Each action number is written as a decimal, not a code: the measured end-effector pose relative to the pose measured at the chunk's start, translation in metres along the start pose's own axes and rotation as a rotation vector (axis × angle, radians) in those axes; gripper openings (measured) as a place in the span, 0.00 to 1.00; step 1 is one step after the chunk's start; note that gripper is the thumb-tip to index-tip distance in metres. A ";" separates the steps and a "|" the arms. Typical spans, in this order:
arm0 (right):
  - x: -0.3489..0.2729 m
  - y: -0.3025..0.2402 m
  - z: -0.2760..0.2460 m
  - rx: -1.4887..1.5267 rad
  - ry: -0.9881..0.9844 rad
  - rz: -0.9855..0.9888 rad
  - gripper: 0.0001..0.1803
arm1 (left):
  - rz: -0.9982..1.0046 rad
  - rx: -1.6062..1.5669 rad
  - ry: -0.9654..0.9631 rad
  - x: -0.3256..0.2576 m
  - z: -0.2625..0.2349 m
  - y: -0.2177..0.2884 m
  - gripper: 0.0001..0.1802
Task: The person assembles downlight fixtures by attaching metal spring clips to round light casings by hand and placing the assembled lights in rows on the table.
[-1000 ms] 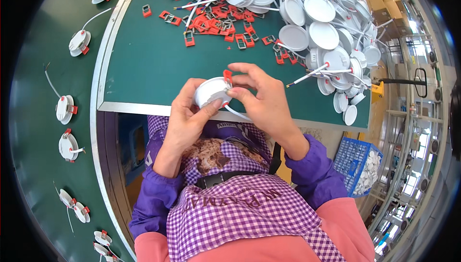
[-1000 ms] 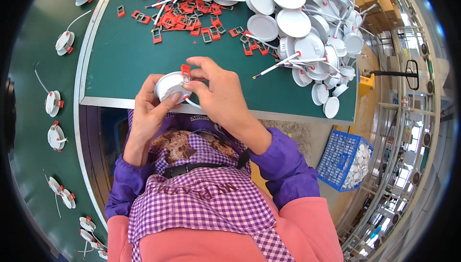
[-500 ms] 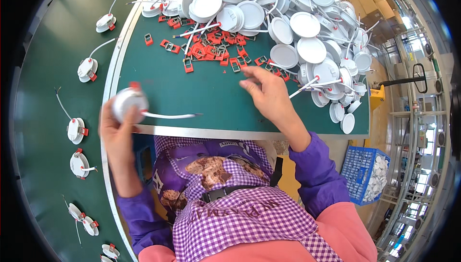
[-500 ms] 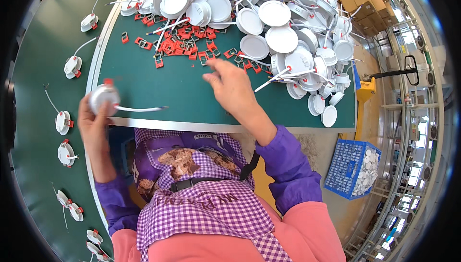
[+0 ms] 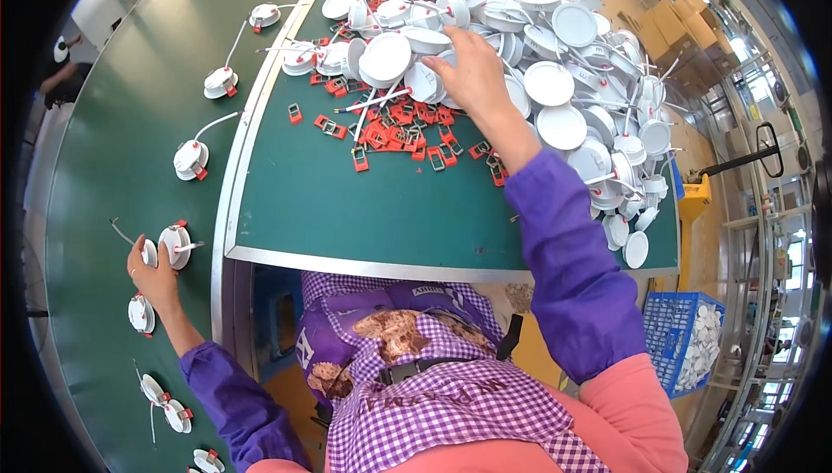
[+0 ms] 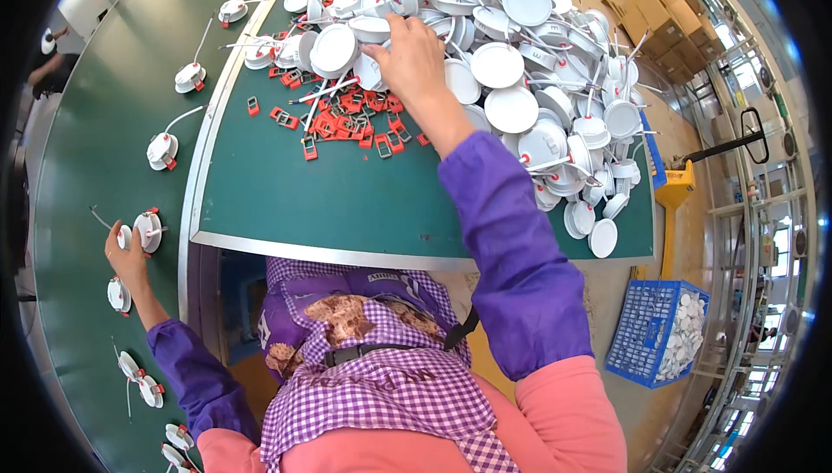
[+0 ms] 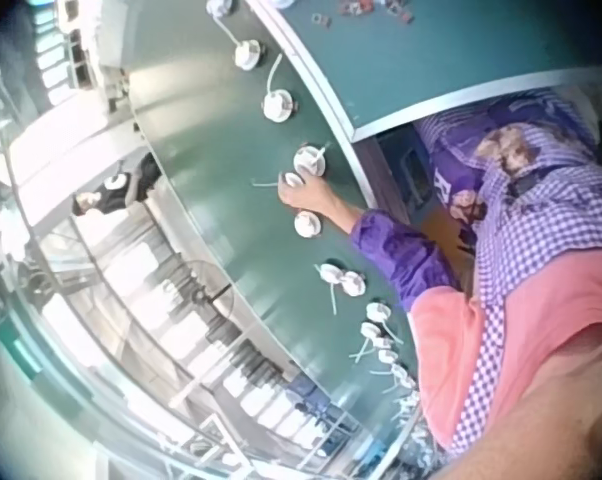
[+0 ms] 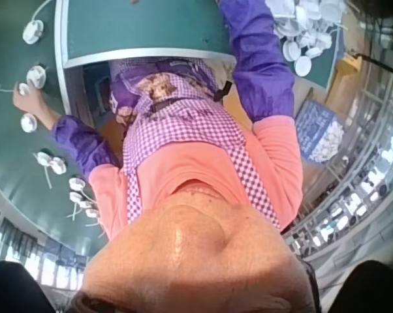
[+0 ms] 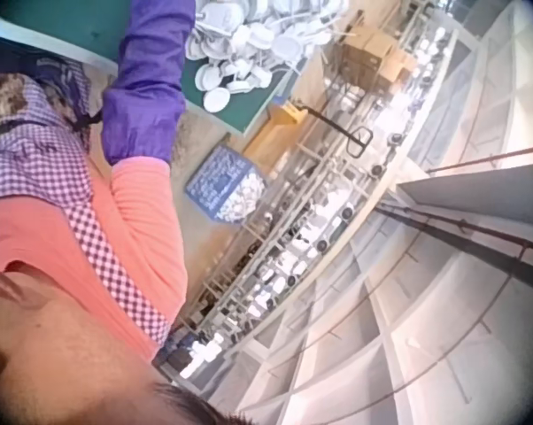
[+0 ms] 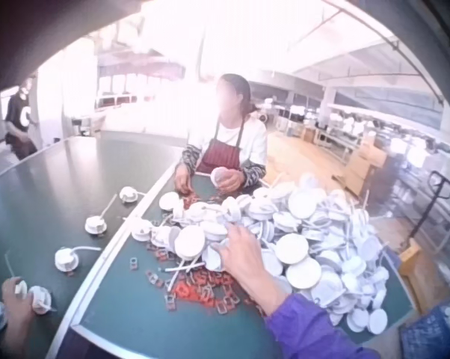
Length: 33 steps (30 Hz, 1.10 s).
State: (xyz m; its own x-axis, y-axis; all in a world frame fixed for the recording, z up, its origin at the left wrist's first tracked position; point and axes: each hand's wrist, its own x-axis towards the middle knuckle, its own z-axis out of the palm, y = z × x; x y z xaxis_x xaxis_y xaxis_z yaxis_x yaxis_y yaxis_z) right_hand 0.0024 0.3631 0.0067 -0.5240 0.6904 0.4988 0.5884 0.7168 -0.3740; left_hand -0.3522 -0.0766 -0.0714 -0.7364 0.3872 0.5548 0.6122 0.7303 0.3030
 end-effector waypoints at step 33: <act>-0.129 -0.067 0.012 0.310 0.058 -0.204 0.21 | 0.173 -1.011 -0.461 -0.070 0.033 0.321 0.14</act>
State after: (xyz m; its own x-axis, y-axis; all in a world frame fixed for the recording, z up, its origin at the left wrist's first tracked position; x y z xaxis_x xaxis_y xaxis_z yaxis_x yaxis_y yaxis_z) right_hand 0.0238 0.2273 -0.0421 -0.5705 0.5298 0.6276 0.2566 0.8408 -0.4767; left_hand -0.1137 0.1491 -0.0388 -0.5270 0.7630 0.3742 0.5144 -0.0641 0.8552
